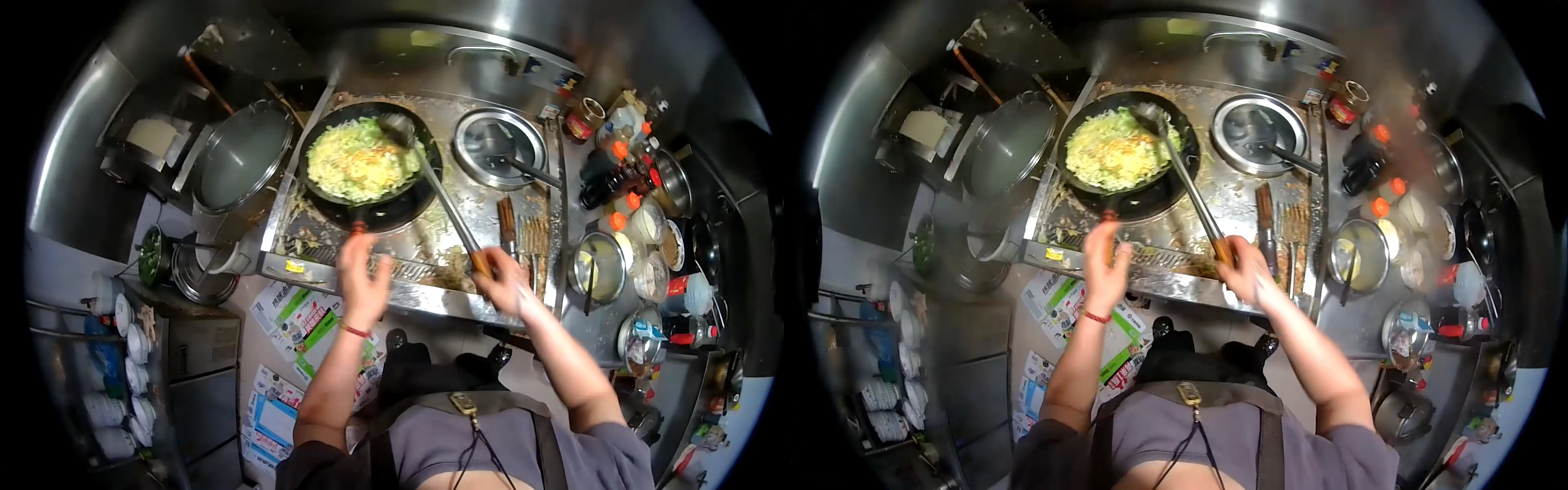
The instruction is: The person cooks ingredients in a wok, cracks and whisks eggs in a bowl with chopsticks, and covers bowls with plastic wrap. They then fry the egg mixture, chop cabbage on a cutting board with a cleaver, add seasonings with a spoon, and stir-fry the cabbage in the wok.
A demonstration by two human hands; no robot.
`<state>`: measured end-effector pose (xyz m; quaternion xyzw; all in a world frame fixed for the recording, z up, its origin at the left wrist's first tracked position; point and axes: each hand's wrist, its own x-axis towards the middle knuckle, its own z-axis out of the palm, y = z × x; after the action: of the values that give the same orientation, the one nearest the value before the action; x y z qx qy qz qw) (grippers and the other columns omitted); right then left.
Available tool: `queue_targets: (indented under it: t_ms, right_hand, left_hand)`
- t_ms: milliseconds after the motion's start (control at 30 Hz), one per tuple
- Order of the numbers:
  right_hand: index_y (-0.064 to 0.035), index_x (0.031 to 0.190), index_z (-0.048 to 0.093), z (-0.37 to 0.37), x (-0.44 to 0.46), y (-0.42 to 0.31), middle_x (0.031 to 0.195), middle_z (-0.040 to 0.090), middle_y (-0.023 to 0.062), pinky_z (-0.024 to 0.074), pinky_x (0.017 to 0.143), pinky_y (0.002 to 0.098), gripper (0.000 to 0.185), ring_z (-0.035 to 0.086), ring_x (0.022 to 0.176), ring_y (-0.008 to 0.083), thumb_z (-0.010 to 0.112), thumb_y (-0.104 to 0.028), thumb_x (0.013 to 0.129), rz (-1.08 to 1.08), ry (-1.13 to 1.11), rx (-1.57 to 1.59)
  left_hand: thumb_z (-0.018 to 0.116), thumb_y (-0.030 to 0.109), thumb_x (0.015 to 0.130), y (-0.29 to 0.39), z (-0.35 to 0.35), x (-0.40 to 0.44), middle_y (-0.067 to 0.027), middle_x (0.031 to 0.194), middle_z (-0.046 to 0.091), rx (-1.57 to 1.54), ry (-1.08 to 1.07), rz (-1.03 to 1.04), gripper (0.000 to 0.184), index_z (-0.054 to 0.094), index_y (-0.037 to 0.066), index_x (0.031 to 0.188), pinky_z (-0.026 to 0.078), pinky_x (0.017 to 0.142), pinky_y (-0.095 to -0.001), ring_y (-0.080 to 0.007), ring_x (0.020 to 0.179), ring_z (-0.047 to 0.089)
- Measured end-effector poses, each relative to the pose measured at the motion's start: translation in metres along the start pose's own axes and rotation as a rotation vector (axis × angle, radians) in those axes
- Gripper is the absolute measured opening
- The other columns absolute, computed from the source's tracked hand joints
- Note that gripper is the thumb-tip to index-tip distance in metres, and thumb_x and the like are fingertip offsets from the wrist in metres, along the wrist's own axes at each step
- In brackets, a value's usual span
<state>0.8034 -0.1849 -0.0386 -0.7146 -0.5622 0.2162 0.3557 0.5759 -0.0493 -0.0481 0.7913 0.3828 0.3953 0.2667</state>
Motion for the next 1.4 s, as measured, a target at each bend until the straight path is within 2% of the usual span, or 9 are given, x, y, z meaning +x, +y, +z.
queue_targets:
  t_ms: [67, 167, 267, 400, 900, 1000, 1100, 1200, 1400]
  right_hand:
    - [0.0054, 0.113, 0.050, 0.034, 0.058, -0.012, 0.082, 0.061, 0.0158, 0.0455, 0.053, 0.0283, 0.036, 0.057, 0.057, 0.0162, 0.054, -0.007, 0.080, 0.305, -0.184, 0.004]
    - [0.0007, 0.111, 0.055, 0.039, 0.085, -0.043, 0.075, 0.063, 0.0184, 0.0467, 0.054, 0.0341, 0.032, 0.059, 0.060, 0.0237, 0.056, -0.012, 0.081, 0.376, -0.111, 0.162]
    - [0.0016, 0.096, 0.057, 0.085, 0.102, -0.047, 0.071, 0.061, 0.0133, 0.0447, 0.053, 0.0305, 0.016, 0.056, 0.061, 0.0165, 0.053, -0.010, 0.085, 0.199, 0.008, -0.109]
    - [0.0081, 0.127, 0.033, 0.110, 0.045, -0.045, 0.091, 0.058, 0.0236, 0.0490, 0.063, 0.0442, 0.047, 0.058, 0.073, 0.0411, 0.046, -0.004, 0.084, -0.082, -0.200, -0.534]
    - [-0.0014, 0.121, 0.047, -0.060, 0.066, -0.069, 0.080, 0.059, 0.0236, 0.0471, 0.066, 0.0404, 0.043, 0.059, 0.076, 0.0413, 0.057, -0.002, 0.079, -0.079, -0.162, -0.345]
    - [-0.0030, 0.128, 0.043, -0.082, 0.035, -0.073, 0.093, 0.063, 0.0193, 0.0493, 0.069, 0.0355, 0.046, 0.064, 0.081, 0.0252, 0.054, -0.004, 0.083, -0.054, -0.146, -0.191]
    - [-0.0050, 0.131, 0.042, -0.026, 0.058, -0.083, 0.114, 0.057, 0.0222, 0.0498, 0.079, 0.0366, 0.046, 0.061, 0.095, 0.0285, 0.051, -0.007, 0.086, 0.423, -0.181, -0.053]
    - [0.0003, 0.120, 0.051, 0.072, 0.065, -0.030, 0.094, 0.061, 0.0265, 0.0488, 0.079, 0.0354, 0.036, 0.061, 0.088, 0.0317, 0.052, -0.011, 0.086, 0.349, -0.397, -0.041]
    - [-0.0053, 0.134, 0.036, -0.048, -0.042, -0.047, 0.065, 0.058, 0.0205, 0.0500, 0.060, 0.0416, 0.057, 0.060, 0.060, 0.0336, 0.056, -0.007, 0.081, 0.105, -0.368, -0.613]
  left_hand:
    - [0.058, 0.015, 0.083, -0.076, -0.012, -0.013, -0.0186, 0.112, 0.051, 0.223, -0.063, -0.066, 0.036, 0.049, 0.002, 0.115, 0.034, 0.096, -0.0414, -0.0348, 0.108, 0.045]
    - [0.050, 0.023, 0.092, -0.070, -0.035, -0.022, -0.0100, 0.109, 0.057, -1.119, -0.366, -1.011, 0.034, 0.046, 0.008, 0.122, 0.050, 0.067, -0.0322, -0.0221, 0.082, 0.060]
    - [0.050, 0.022, 0.090, -0.108, 0.004, -0.002, -0.0150, 0.101, 0.057, -1.835, -0.390, -1.084, 0.031, 0.047, 0.002, 0.115, 0.050, 0.062, -0.0294, -0.0180, 0.077, 0.058]
    - [0.054, 0.007, 0.085, -0.094, -0.006, 0.014, -0.0005, 0.064, 0.045, -1.554, -0.324, -1.096, 0.009, 0.046, 0.008, 0.087, 0.037, 0.040, -0.0246, -0.0097, 0.048, 0.046]
    - [0.054, 0.012, 0.086, -0.042, -0.095, -0.038, -0.0035, 0.058, 0.048, -1.447, -0.409, -1.216, 0.015, 0.049, 0.004, 0.075, 0.037, 0.036, -0.0268, -0.0136, 0.041, 0.046]
    - [0.055, 0.009, 0.084, -0.057, -0.093, 0.002, -0.0049, 0.060, 0.048, -1.741, -0.497, -1.200, 0.010, 0.048, 0.003, 0.079, 0.038, 0.039, -0.0265, -0.0142, 0.045, 0.047]
    - [0.055, 0.007, 0.084, -0.059, -0.063, 0.037, -0.0034, 0.065, 0.047, -1.511, -0.401, -1.220, 0.012, 0.044, 0.004, 0.081, 0.037, 0.042, -0.0250, -0.0105, 0.051, 0.046]
    - [0.057, 0.007, 0.083, -0.077, -0.030, 0.027, -0.0037, 0.065, 0.047, -1.431, -0.372, -1.166, 0.014, 0.044, 0.004, 0.082, 0.037, 0.042, -0.0258, -0.0111, 0.052, 0.046]
    - [0.056, 0.011, 0.084, -0.026, -0.089, -0.017, -0.0036, 0.062, 0.046, -1.338, -0.405, -1.198, 0.010, 0.048, 0.006, 0.085, 0.036, 0.035, -0.0284, -0.0132, 0.043, 0.046]
